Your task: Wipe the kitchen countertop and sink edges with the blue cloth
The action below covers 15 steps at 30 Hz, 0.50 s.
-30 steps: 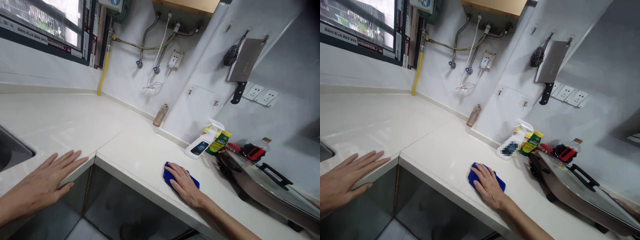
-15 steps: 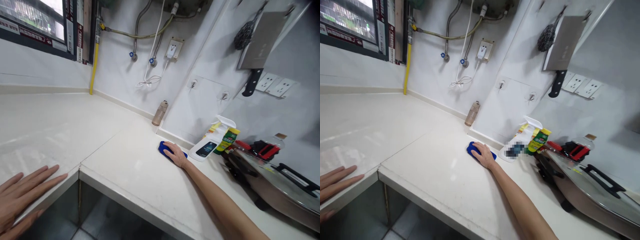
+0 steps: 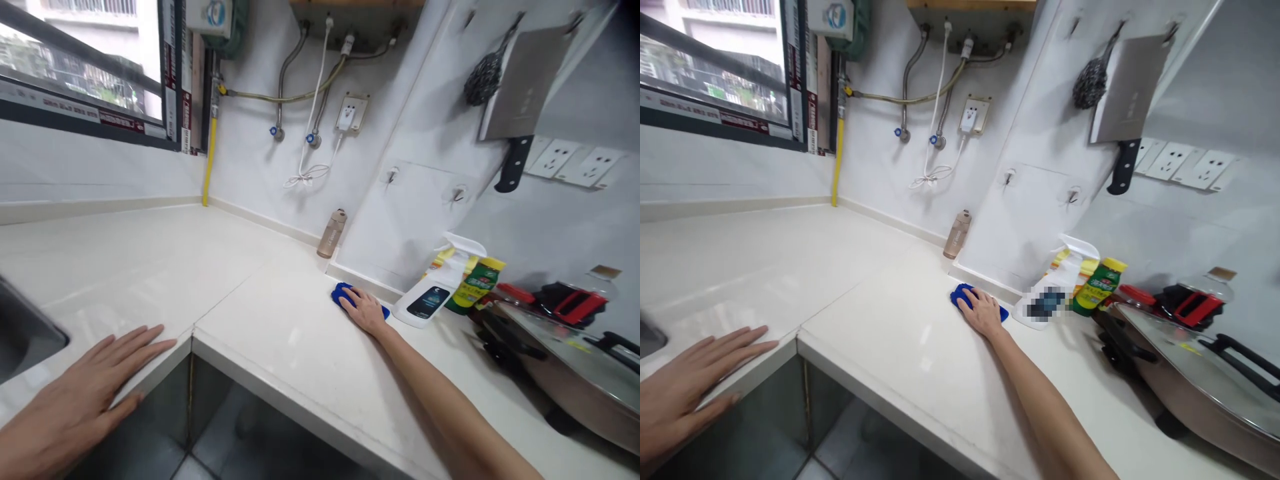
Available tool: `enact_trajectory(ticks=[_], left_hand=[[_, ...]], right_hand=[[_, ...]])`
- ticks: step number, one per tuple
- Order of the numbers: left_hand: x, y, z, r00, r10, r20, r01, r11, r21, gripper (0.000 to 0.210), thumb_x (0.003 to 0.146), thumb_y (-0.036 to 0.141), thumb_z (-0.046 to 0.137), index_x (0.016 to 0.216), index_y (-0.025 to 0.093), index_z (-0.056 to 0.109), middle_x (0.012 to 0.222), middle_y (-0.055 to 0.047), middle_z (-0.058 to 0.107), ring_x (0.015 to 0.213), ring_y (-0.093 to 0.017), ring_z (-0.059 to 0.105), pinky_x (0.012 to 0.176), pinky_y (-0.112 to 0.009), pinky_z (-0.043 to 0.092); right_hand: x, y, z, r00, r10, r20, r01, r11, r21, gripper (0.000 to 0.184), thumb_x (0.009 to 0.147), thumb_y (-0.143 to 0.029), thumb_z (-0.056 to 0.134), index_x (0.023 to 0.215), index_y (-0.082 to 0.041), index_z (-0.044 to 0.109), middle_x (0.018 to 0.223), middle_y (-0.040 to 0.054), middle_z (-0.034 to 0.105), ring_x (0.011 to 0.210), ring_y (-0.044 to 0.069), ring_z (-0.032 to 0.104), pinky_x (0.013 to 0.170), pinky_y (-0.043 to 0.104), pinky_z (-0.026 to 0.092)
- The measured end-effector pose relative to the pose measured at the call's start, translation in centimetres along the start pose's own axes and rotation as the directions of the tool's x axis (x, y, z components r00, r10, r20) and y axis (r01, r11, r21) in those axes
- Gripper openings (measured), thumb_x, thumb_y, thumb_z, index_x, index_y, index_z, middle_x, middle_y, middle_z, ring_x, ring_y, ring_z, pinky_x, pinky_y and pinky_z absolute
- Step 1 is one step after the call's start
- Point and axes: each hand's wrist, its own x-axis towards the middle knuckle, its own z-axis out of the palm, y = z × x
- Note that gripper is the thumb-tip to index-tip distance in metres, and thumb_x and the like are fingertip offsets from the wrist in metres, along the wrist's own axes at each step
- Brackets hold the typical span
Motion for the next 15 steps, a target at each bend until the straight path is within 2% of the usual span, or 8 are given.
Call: enact_trajectory(ticks=[3,6,9,11,13,15], left_hand=[[0.3,1.2,-1.4,0.993,-0.005,0.116,0.008,1.000,-0.022,0.058,0.091,0.045,0.045,0.148,0.047,0.035,0.161,0.009,0.027,0.150,-0.023,0.026,0.125,-0.053,0.019],[0.5,2.7,-3.0,0.986,-0.038,0.164,0.045,0.998,-0.037,0.060,0.087,0.038,0.046,0.148,0.038,0.042,0.161,0.003,0.028,0.150,-0.027,0.026,0.125,-0.054,0.018],[0.5,4.0,-4.4,0.977,-0.056,0.206,0.063,0.998,-0.024,0.062,0.086,0.037,0.046,0.148,0.034,0.042,0.162,0.000,0.028,0.150,-0.026,0.024,0.125,-0.053,0.017],[0.5,4.7,-4.9,0.969,-0.075,0.234,0.081,0.997,-0.015,0.062,0.087,0.037,0.045,0.148,0.033,0.042,0.162,-0.001,0.027,0.151,-0.025,0.022,0.126,-0.052,0.016],[0.3,5.4,-5.3,0.965,-0.081,0.249,0.087,0.996,-0.011,0.063,0.086,0.034,0.045,0.149,0.031,0.041,0.162,-0.003,0.027,0.151,-0.024,0.021,0.125,-0.052,0.015],[0.2,5.8,-5.7,0.966,-0.079,0.246,0.077,0.997,0.019,0.065,0.084,0.030,0.047,0.149,0.028,0.041,0.162,-0.006,0.027,0.151,-0.025,0.020,0.125,-0.054,0.013]], right_hand=[[-2.8,-1.4,-0.7,0.998,-0.045,0.038,0.044,0.999,0.022,0.059,0.100,-0.057,0.031,0.150,-0.028,0.043,0.154,0.0053,0.041,0.142,0.029,0.033,0.116,0.050,0.025],[-6.3,-4.7,-1.4,0.992,-0.092,0.086,0.088,0.995,0.053,0.069,0.097,-0.063,0.032,0.153,-0.023,0.038,0.157,0.0098,0.035,0.145,0.035,0.026,0.116,0.058,0.021],[-9.7,-10.4,-2.0,0.982,-0.171,0.078,0.160,0.978,0.135,0.081,0.093,-0.072,0.031,0.155,-0.019,0.034,0.158,0.0144,0.032,0.146,0.040,0.021,0.116,0.064,0.016],[-11.3,-14.9,-2.4,0.963,-0.267,0.045,0.252,0.944,0.211,0.086,0.091,-0.078,0.028,0.154,-0.019,0.036,0.158,0.0154,0.032,0.146,0.041,0.019,0.115,0.066,0.012],[-12.4,-18.9,-3.0,0.934,-0.357,0.020,0.338,0.900,0.276,0.087,0.090,-0.080,0.025,0.153,-0.021,0.038,0.158,0.0149,0.033,0.147,0.042,0.018,0.115,0.067,0.010],[-12.9,-21.5,-3.8,0.909,-0.415,0.021,0.388,0.867,0.313,0.087,0.091,-0.080,0.023,0.153,-0.021,0.038,0.159,0.0139,0.032,0.147,0.041,0.017,0.115,0.067,0.010]])
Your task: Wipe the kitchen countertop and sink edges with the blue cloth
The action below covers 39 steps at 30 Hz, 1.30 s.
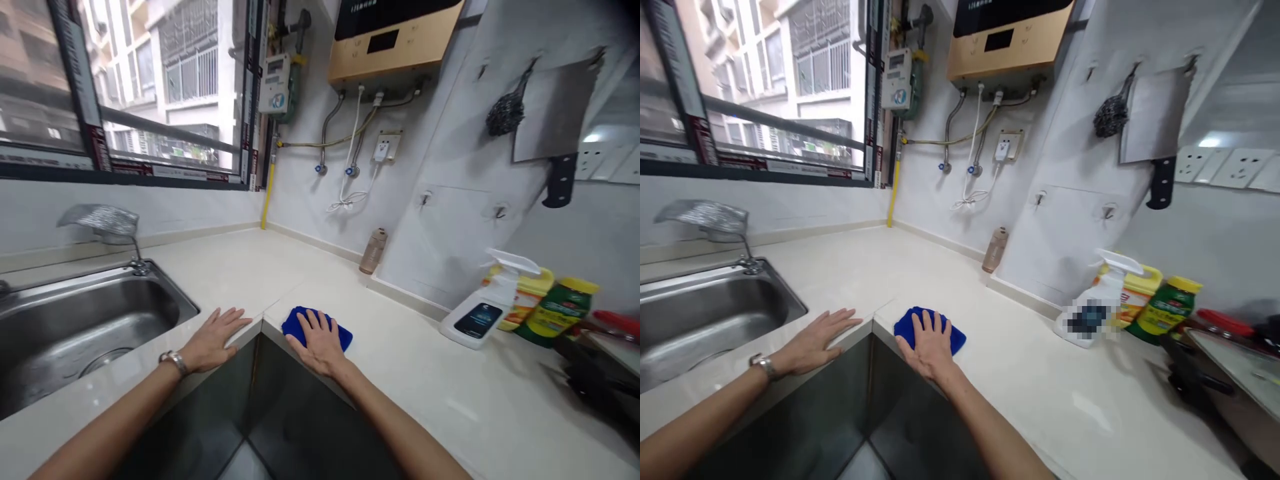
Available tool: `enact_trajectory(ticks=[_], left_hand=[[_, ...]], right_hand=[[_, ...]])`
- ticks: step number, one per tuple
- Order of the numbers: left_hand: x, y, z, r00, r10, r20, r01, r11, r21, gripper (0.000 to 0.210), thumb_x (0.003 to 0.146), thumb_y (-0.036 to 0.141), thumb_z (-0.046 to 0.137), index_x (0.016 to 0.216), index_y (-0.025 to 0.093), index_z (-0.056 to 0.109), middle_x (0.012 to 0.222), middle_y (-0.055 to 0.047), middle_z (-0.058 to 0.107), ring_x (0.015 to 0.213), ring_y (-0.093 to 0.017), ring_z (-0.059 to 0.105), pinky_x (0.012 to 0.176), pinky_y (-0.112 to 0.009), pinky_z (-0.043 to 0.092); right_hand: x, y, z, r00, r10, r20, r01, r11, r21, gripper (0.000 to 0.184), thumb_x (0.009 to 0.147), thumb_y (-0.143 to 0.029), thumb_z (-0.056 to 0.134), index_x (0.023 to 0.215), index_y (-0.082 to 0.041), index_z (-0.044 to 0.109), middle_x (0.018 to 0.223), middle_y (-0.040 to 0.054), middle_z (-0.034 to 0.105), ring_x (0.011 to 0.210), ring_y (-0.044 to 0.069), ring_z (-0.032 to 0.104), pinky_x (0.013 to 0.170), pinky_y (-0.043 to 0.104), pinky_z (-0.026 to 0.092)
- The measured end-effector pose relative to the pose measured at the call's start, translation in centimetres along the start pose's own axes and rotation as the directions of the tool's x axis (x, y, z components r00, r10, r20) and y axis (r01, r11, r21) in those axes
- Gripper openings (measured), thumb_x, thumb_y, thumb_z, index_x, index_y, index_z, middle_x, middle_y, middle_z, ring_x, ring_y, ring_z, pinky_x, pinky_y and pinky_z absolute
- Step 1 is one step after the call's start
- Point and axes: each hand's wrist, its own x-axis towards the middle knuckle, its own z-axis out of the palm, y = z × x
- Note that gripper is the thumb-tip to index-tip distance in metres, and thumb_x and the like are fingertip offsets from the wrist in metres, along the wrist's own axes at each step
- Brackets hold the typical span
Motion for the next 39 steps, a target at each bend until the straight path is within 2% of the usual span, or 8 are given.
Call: enact_trajectory(ticks=[4,9,12,15,22,26,31,39], left_hand=[[-1.7,-0.5,-1.6,0.998,-0.058,-0.005,0.058,0.993,0.103,0.073,0.081,0.040,0.058,0.150,0.023,0.040,0.161,-0.016,0.024,0.152,-0.034,0.013,0.123,-0.061,0.008],[-7.2,-3.4,-3.9,0.945,-0.321,0.060,0.316,0.945,0.086,0.097,0.078,0.071,0.058,0.157,0.025,0.023,0.163,-0.020,0.009,0.149,-0.046,-0.002,0.118,-0.070,0.008],[-10.5,-5.0,-3.4,0.902,-0.422,0.089,0.417,0.906,0.066,0.108,0.074,0.082,0.053,0.157,0.021,0.020,0.162,-0.023,0.009,0.148,-0.049,-0.002,0.117,-0.071,0.008],[-12.2,-5.6,-1.7,0.894,-0.445,0.052,0.444,0.896,0.023,0.107,0.077,0.088,0.039,0.157,0.020,0.019,0.163,-0.021,0.013,0.150,-0.046,0.004,0.119,-0.067,0.012],[-12.4,-5.0,-0.7,0.916,-0.401,-0.002,0.399,0.913,-0.080,0.098,0.083,0.083,0.034,0.157,0.021,0.019,0.157,-0.021,0.033,0.144,-0.040,0.031,0.114,-0.063,0.028],[-12.4,-4.8,-1.0,0.919,-0.394,-0.019,0.390,0.915,-0.107,0.099,0.081,0.082,0.038,0.157,0.020,0.024,0.152,-0.021,0.040,0.137,-0.041,0.039,0.111,-0.062,0.032],[-12.3,-4.8,-0.9,0.917,-0.398,-0.013,0.393,0.910,-0.128,0.100,0.080,0.082,0.040,0.157,0.020,0.024,0.151,-0.021,0.040,0.135,-0.041,0.040,0.111,-0.061,0.032],[-12.1,-5.5,-1.2,0.916,-0.399,-0.035,0.390,0.909,-0.149,0.099,0.084,0.076,0.038,0.157,0.013,0.018,0.152,-0.022,0.042,0.137,-0.041,0.041,0.111,-0.061,0.033]], right_hand=[[0.3,-1.1,-0.6,0.994,-0.087,0.072,0.087,0.996,0.010,0.083,0.094,-0.076,0.020,0.155,-0.021,0.036,0.161,0.0104,0.030,0.148,0.038,0.018,0.117,0.063,0.013],[1.4,0.2,-0.1,0.993,-0.080,0.082,0.083,0.996,-0.037,0.072,0.098,-0.068,0.019,0.153,-0.026,0.038,0.161,0.0059,0.031,0.148,0.034,0.021,0.117,0.060,0.017],[3.6,-0.2,0.6,0.996,-0.042,0.084,0.049,0.996,-0.079,0.070,0.098,-0.064,0.022,0.153,-0.024,0.039,0.160,0.0068,0.033,0.148,0.034,0.022,0.117,0.060,0.017],[6.6,-1.4,1.4,0.996,0.018,0.093,-0.006,0.992,-0.123,0.072,0.098,-0.063,0.021,0.154,-0.021,0.037,0.159,0.0099,0.033,0.146,0.037,0.023,0.115,0.062,0.018],[13.3,-7.4,3.1,0.983,0.126,0.135,-0.093,0.970,-0.227,0.073,0.098,-0.062,0.014,0.156,-0.021,0.030,0.160,0.0103,0.030,0.143,0.037,0.026,0.114,0.061,0.020],[15.3,-13.5,4.6,0.986,0.021,0.165,0.015,0.977,-0.213,0.072,0.099,-0.062,0.016,0.156,-0.020,0.029,0.161,0.0107,0.027,0.144,0.036,0.024,0.114,0.060,0.018],[14.6,-19.2,5.5,0.969,-0.169,0.179,0.189,0.977,-0.100,0.072,0.099,-0.062,0.022,0.157,-0.022,0.027,0.164,0.0068,0.023,0.147,0.036,0.018,0.117,0.059,0.012],[8.1,-20.9,3.6,0.902,-0.391,0.181,0.383,0.920,0.080,0.072,0.097,-0.064,0.030,0.157,-0.024,0.029,0.164,0.0055,0.021,0.150,0.035,0.013,0.120,0.059,0.006]])
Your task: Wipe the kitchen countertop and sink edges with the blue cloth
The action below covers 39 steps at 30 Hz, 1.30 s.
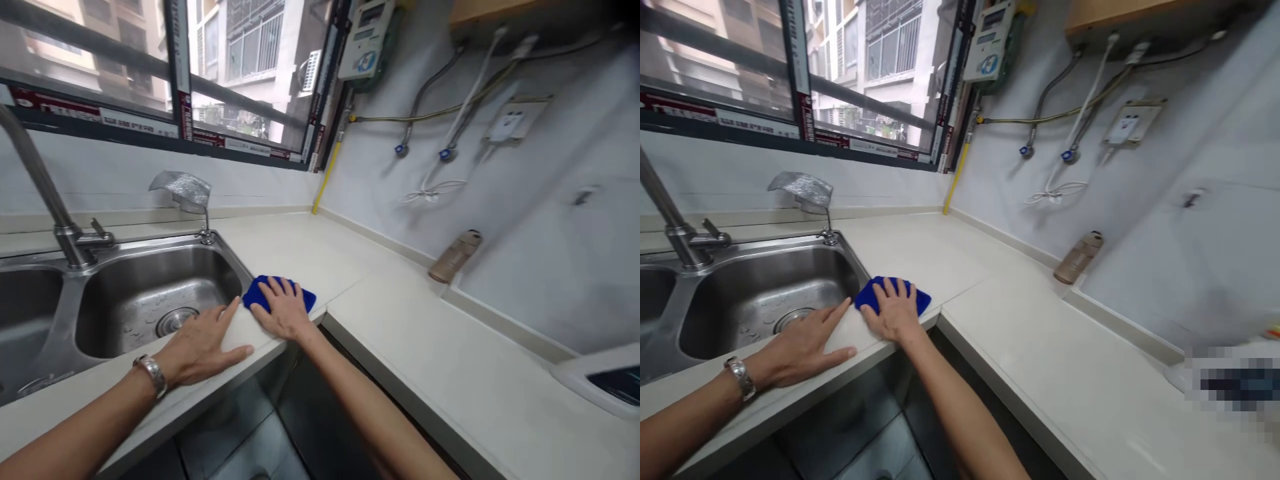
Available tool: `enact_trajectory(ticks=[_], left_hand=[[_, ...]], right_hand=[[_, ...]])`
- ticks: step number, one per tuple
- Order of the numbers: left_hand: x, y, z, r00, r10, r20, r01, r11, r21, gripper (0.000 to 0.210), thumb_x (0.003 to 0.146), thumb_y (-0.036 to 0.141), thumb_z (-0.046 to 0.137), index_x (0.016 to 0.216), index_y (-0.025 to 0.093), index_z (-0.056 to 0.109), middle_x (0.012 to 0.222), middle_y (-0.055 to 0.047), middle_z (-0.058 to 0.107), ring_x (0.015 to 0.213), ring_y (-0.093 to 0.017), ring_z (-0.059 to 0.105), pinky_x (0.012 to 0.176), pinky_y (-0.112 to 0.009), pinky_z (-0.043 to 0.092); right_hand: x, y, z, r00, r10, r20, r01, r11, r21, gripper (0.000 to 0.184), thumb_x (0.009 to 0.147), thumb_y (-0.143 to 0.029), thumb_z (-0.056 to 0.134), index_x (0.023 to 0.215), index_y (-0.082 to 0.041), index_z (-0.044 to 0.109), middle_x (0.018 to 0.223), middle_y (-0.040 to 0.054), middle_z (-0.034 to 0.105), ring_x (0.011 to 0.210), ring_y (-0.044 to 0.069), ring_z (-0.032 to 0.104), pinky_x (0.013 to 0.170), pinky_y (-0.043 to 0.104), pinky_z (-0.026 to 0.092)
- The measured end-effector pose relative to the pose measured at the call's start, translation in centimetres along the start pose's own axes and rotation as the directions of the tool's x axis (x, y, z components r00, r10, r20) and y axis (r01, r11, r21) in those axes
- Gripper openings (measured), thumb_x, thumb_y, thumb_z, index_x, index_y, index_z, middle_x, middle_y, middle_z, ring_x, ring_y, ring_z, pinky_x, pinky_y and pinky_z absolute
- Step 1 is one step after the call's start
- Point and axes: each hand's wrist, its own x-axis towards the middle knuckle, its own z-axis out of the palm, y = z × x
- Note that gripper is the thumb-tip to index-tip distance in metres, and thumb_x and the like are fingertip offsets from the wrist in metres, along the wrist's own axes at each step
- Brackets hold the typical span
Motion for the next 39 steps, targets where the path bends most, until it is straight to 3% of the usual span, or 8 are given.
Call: enact_trajectory(ticks=[6,10,15,19,24,29,33,39], left_hand=[[-0.1,-1.2,-0.3,1.000,-0.005,-0.019,0.000,0.970,-0.243,0.079,0.094,0.062,0.019,0.159,0.019,0.003,0.161,-0.010,0.028,0.146,-0.031,0.033,0.120,-0.054,0.027],[-0.5,-0.9,-0.2,0.998,-0.016,-0.054,0.006,0.985,-0.174,0.080,0.094,0.066,0.018,0.159,0.018,0.013,0.160,-0.010,0.032,0.144,-0.033,0.038,0.119,-0.055,0.029],[-0.6,0.1,-0.7,0.998,-0.053,-0.016,0.049,0.980,-0.191,0.081,0.095,0.064,0.015,0.158,0.014,0.015,0.161,-0.011,0.027,0.146,-0.030,0.033,0.122,-0.051,0.024],[-0.1,0.0,-1.2,0.993,-0.104,0.054,0.117,0.891,-0.439,0.086,0.092,0.070,0.012,0.158,0.016,0.013,0.164,-0.007,0.018,0.151,-0.028,0.023,0.126,-0.048,0.015],[0.1,-0.8,-2.3,0.967,-0.117,0.228,0.251,0.614,-0.748,0.095,0.085,0.083,0.014,0.158,0.023,0.015,0.159,-0.009,0.031,0.148,-0.032,0.028,0.123,-0.050,0.022],[-0.3,-1.4,-3.6,0.974,-0.050,0.222,0.218,0.481,-0.849,0.095,0.087,0.081,0.012,0.158,0.019,0.010,0.152,-0.015,0.044,0.145,-0.027,0.036,0.123,-0.049,0.018],[-0.5,-2.0,-4.1,0.978,-0.086,0.191,0.209,0.362,-0.909,0.098,0.086,0.081,0.012,0.156,0.014,0.020,0.144,-0.017,0.054,0.135,-0.028,0.049,0.118,-0.047,0.031],[-0.2,-2.8,-4.4,0.967,-0.218,0.133,0.195,0.296,-0.935,0.094,0.086,0.081,0.017,0.154,0.017,0.028,0.146,-0.015,0.052,0.131,-0.028,0.053,0.110,-0.042,0.045]], right_hand=[[-2.9,-0.5,-0.6,0.989,-0.147,-0.015,0.148,0.984,0.102,0.071,0.098,-0.064,0.033,0.156,-0.024,0.032,0.164,0.0054,0.024,0.151,0.033,0.013,0.121,0.059,0.005],[-3.2,2.9,-0.8,0.976,-0.213,-0.036,0.216,0.968,0.128,0.063,0.098,-0.063,0.038,0.152,-0.030,0.039,0.161,0.0012,0.030,0.150,0.028,0.021,0.122,0.055,0.011],[-2.2,8.4,-0.6,0.996,0.017,-0.087,-0.017,1.000,0.008,0.059,0.099,-0.055,0.039,0.150,-0.026,0.043,0.159,0.0034,0.035,0.149,0.028,0.024,0.121,0.055,0.014],[-1.5,9.5,-0.1,0.978,0.197,-0.070,-0.201,0.978,-0.061,0.059,0.100,-0.057,0.032,0.154,-0.031,0.036,0.161,0.0004,0.030,0.150,0.029,0.020,0.120,0.059,0.015],[-2.2,5.4,0.4,0.969,0.244,-0.044,-0.248,0.960,-0.133,0.062,0.101,-0.057,0.028,0.156,-0.030,0.032,0.163,0.0006,0.025,0.150,0.032,0.018,0.118,0.063,0.017],[-4.4,-3.0,1.3,0.999,0.031,-0.013,-0.033,0.995,-0.097,0.066,0.098,-0.058,0.033,0.156,-0.027,0.031,0.164,0.0037,0.023,0.149,0.036,0.017,0.117,0.065,0.012],[-6.7,-8.9,1.2,0.984,-0.178,0.003,0.178,0.983,0.050,0.070,0.097,-0.064,0.034,0.155,-0.025,0.034,0.163,0.0058,0.026,0.149,0.039,0.015,0.117,0.068,0.006],[-5.3,-8.2,-0.1,0.938,-0.345,0.001,0.341,0.926,0.160,0.066,0.097,-0.068,0.031,0.153,-0.032,0.035,0.162,0.0023,0.030,0.150,0.031,0.015,0.120,0.062,0.007]])
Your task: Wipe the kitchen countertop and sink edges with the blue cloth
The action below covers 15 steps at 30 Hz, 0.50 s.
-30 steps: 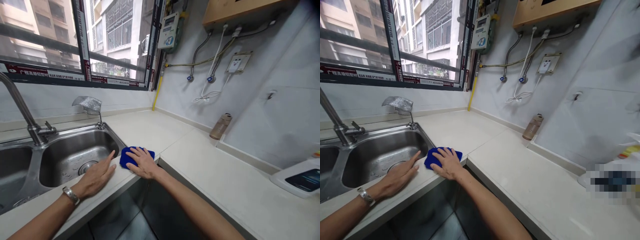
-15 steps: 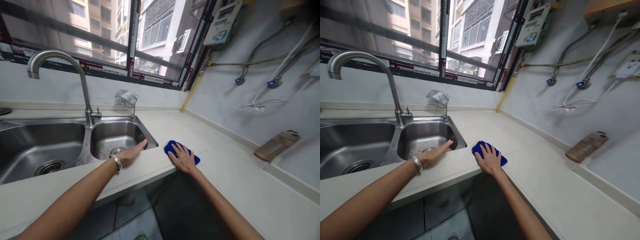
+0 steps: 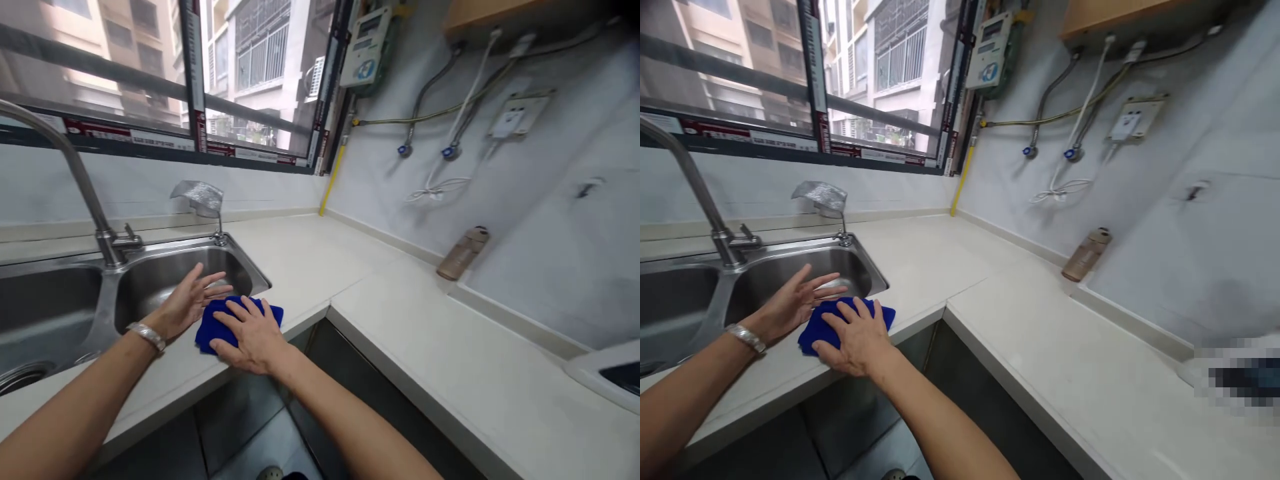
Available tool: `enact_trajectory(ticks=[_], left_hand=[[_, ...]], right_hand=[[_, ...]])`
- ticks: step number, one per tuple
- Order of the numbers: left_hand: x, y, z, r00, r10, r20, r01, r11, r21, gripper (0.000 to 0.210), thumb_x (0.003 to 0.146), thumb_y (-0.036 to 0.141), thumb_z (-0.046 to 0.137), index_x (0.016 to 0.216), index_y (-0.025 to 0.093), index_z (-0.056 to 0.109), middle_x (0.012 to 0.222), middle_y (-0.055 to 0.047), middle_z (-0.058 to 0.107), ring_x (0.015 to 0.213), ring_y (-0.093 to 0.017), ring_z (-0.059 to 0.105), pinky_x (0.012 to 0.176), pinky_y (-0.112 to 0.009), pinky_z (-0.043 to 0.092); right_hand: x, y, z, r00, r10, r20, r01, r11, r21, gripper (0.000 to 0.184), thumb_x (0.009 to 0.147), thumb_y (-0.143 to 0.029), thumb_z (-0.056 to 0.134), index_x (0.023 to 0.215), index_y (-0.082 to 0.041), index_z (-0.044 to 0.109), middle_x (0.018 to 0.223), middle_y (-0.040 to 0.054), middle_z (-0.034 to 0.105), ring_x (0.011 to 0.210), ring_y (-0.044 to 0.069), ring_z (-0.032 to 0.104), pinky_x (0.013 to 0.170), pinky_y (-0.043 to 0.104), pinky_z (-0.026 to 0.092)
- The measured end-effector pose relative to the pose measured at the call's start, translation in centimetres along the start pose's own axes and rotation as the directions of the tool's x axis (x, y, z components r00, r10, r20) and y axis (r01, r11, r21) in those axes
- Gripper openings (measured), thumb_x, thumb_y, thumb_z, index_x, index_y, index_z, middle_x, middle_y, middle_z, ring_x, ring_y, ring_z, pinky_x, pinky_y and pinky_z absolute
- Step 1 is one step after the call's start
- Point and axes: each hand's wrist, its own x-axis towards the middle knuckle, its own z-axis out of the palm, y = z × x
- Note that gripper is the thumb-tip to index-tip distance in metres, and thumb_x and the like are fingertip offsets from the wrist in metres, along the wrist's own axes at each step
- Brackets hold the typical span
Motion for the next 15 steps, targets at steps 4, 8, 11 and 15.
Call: enact_trajectory(ticks=[4,8,11,15], left_hand=[[0.1,-0.5,0.6,0.998,0.056,-0.025,-0.054,0.996,0.074,0.089,0.089,0.077,0.020,0.152,0.015,0.032,0.148,-0.015,0.050,0.135,-0.025,0.050,0.117,-0.040,0.039],[0.3,-1.3,0.9,0.995,0.091,-0.026,-0.083,0.969,0.234,0.081,0.092,0.072,0.022,0.147,0.016,0.042,0.144,-0.014,0.055,0.137,-0.026,0.048,0.120,-0.044,0.033],[0.2,-1.8,0.7,0.997,0.078,-0.021,-0.066,0.936,0.345,0.070,0.094,0.067,0.026,0.141,0.023,0.051,0.139,-0.007,0.060,0.134,-0.028,0.051,0.120,-0.048,0.031],[0.2,-2.5,0.4,0.989,0.148,-0.002,-0.122,0.821,0.557,0.057,0.096,0.065,0.028,0.132,0.034,0.060,0.141,0.007,0.058,0.137,-0.028,0.048,0.123,-0.052,0.024]], right_hand=[[1.5,5.2,-1.6,0.985,0.174,0.010,-0.174,0.985,-0.023,0.070,0.096,-0.069,0.030,0.153,-0.028,0.036,0.162,0.0041,0.029,0.150,0.030,0.016,0.121,0.062,0.007],[2.6,10.8,-3.0,0.936,0.351,-0.024,-0.352,0.933,-0.078,0.071,0.097,-0.068,0.026,0.153,-0.027,0.036,0.163,0.0044,0.027,0.150,0.029,0.016,0.119,0.062,0.006],[2.1,15.3,-4.2,0.861,0.505,-0.062,-0.509,0.856,-0.095,0.072,0.097,-0.069,0.026,0.155,-0.027,0.033,0.163,0.0047,0.025,0.151,0.028,0.015,0.119,0.062,0.006],[-1.5,20.7,-5.9,0.742,0.658,-0.127,-0.669,0.736,-0.099,0.071,0.099,-0.066,0.023,0.155,-0.024,0.032,0.163,0.0080,0.025,0.151,0.030,0.014,0.118,0.063,0.008]])
